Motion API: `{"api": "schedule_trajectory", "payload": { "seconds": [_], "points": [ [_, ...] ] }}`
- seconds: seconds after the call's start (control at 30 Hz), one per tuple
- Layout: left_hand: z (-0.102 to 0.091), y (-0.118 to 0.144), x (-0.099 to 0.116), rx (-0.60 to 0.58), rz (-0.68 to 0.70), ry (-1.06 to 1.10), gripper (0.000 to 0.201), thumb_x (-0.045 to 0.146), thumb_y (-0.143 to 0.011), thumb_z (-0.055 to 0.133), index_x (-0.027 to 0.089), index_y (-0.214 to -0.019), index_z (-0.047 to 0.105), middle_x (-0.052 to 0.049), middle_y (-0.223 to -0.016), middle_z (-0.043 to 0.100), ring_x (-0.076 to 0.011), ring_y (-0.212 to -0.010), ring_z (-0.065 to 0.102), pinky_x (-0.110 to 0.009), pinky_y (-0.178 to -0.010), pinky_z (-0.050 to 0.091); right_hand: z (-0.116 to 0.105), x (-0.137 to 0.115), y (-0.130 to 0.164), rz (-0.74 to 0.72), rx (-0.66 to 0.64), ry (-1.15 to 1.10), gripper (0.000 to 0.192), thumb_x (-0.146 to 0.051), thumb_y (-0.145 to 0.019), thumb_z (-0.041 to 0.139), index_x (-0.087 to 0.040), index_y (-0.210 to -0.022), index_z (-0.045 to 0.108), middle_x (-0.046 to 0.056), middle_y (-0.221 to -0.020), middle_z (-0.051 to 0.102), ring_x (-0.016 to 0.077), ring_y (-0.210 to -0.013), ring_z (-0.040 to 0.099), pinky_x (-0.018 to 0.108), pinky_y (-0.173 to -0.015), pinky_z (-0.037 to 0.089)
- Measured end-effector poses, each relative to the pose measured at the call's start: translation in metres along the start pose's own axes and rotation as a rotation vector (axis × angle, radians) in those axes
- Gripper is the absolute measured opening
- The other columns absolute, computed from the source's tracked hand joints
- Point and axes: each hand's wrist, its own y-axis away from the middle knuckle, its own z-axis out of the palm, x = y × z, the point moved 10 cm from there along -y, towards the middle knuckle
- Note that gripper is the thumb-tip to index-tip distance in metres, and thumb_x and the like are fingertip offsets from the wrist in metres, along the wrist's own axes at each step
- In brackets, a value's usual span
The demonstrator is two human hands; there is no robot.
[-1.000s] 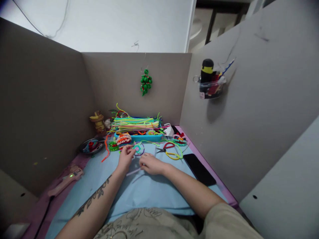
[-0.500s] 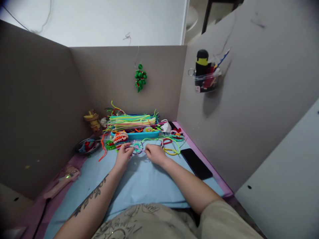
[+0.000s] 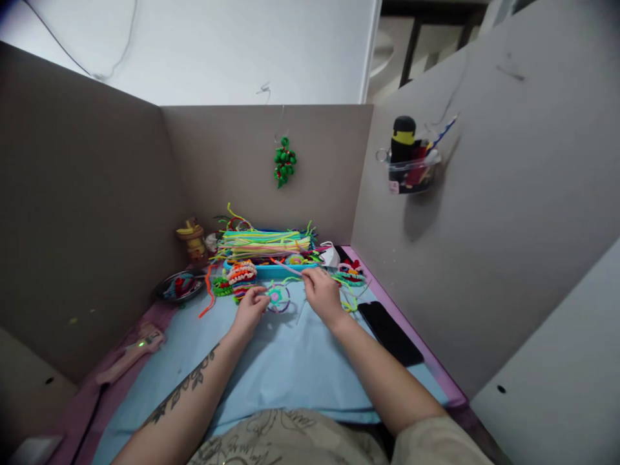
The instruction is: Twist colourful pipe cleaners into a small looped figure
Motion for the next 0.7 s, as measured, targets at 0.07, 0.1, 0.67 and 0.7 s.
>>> {"api": "schedule_trajectory", "payload": {
  "seconds": [0.07, 0.1, 0.67, 0.7],
  "points": [
    [0.001, 0.001, 0.001, -0.006, -0.002, 0.001, 0.032, 0.025, -0.062, 0.062, 0.015, -0.088, 0.049, 0.006, -0.051, 0.051, -0.0058, -0.042, 0.040, -0.018, -0.044, 0.028, -0.007, -0.015, -0.016, -0.064, 0.083, 0.024, 0.019, -0.020, -0.085, 0.042, -0.018, -0.093, 0.059, 0.006, -0.088, 0.060, 0.0185, -0.087, 0.052, 0.031, -0.081, 0.039],
    [0.002, 0.001, 0.001, -0.008, -0.003, 0.000, 0.031, 0.025, -0.062, 0.062, 0.015, -0.088, 0.049, 0.007, -0.051, 0.051, -0.0057, -0.042, 0.039, -0.018, -0.044, 0.028, -0.004, -0.022, -0.025, -0.092, 0.108, 0.048, 0.020, -0.019, -0.085, 0.042, -0.018, -0.094, 0.059, 0.006, -0.091, 0.060, 0.0189, -0.090, 0.050, 0.032, -0.084, 0.038],
    [-0.012, -0.011, -0.010, 0.056, 0.028, -0.006, 0.020, 0.018, -0.061, 0.058, 0.015, -0.079, 0.050, 0.008, -0.046, 0.042, -0.0054, -0.040, 0.036, -0.018, -0.042, 0.024, 0.246, -0.009, -0.099, 0.151, -0.600, 0.237, 0.024, -0.023, -0.083, 0.041, -0.019, -0.090, 0.064, 0.005, -0.087, 0.067, 0.0152, -0.077, 0.058, 0.022, -0.065, 0.039],
    [-0.013, -0.011, -0.011, 0.061, 0.023, -0.008, 0.020, 0.018, -0.061, 0.058, 0.015, -0.079, 0.050, 0.008, -0.047, 0.043, -0.0054, -0.040, 0.036, -0.018, -0.042, 0.024, 0.249, -0.003, -0.099, 0.167, -0.623, 0.249, 0.024, -0.023, -0.083, 0.041, -0.018, -0.088, 0.065, 0.005, -0.084, 0.067, 0.0146, -0.074, 0.059, 0.021, -0.064, 0.039]
  ]
}}
